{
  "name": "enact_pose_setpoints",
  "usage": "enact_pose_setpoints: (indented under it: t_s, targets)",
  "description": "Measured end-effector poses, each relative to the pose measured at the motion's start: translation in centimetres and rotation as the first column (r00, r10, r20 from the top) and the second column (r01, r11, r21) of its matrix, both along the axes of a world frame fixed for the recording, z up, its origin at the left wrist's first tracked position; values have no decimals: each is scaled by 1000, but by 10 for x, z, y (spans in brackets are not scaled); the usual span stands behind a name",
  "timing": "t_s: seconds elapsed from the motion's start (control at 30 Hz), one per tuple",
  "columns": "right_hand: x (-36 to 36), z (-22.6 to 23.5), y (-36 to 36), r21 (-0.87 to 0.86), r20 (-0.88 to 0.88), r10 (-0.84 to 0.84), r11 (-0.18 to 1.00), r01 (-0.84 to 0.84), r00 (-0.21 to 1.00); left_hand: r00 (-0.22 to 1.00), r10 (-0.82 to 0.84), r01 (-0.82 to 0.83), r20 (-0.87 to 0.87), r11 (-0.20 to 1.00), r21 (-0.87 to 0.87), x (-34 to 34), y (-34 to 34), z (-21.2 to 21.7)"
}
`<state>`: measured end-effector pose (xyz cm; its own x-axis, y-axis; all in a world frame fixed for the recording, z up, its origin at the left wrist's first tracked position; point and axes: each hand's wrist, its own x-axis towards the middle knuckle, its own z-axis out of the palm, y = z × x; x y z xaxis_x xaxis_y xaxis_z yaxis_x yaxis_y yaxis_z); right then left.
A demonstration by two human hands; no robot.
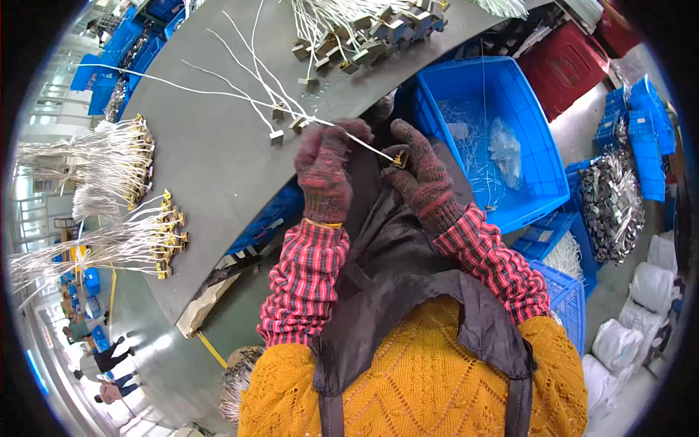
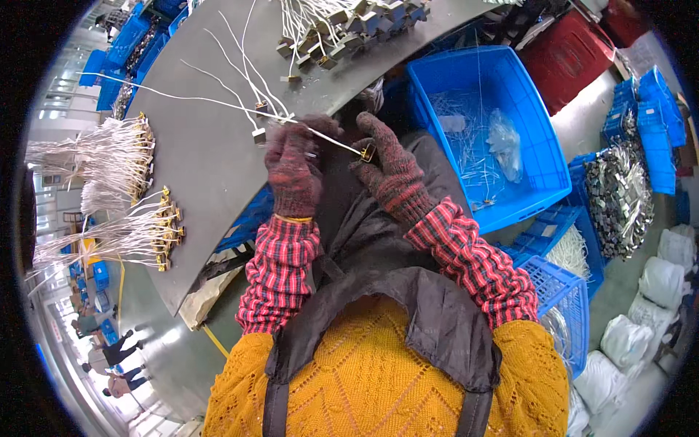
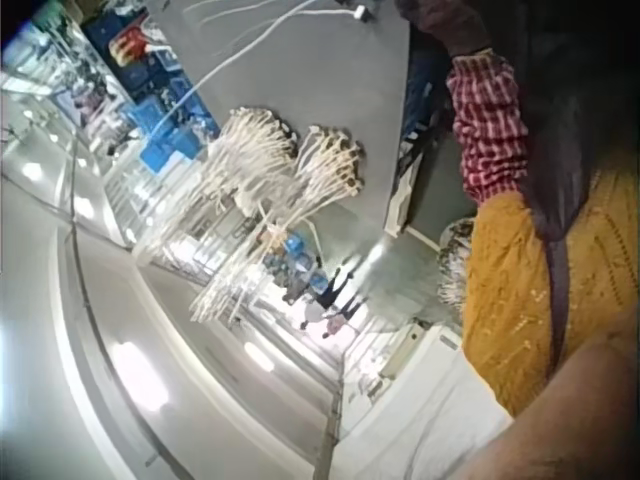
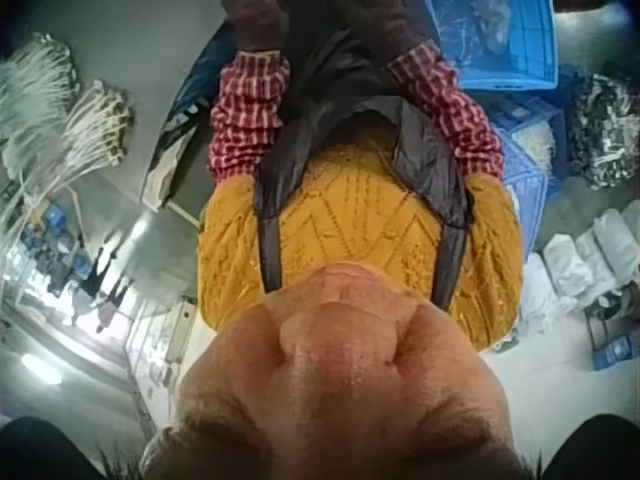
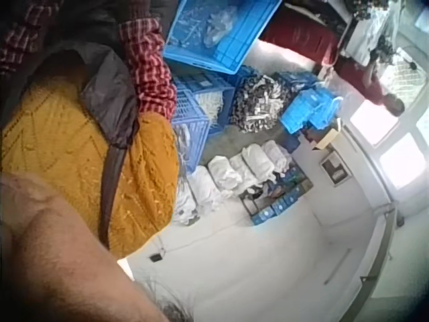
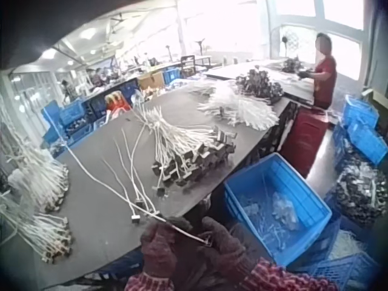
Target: Assembling multiple wire harnesses by organizing and bundling individual wires at a production workbench.
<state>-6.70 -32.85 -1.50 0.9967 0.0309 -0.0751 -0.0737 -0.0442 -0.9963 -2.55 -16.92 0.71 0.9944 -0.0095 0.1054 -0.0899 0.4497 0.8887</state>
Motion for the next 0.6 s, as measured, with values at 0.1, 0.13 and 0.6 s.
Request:
enact_pose_setpoints:
  t_s: [0.1,0.13,0.6]
  targets:
    - [5,-3,14,-201,288,-6,977,66,958,995,29,-28,-92,999,18,-6,2,-10]
    - [10,-2,22,-205,292,2,977,61,956,986,98,-89,-134,994,67,-6,4,-15]
    - [226,-19,111,-923,146,306,385,18,941,820,422,-313,-386,896,314,72,143,14]
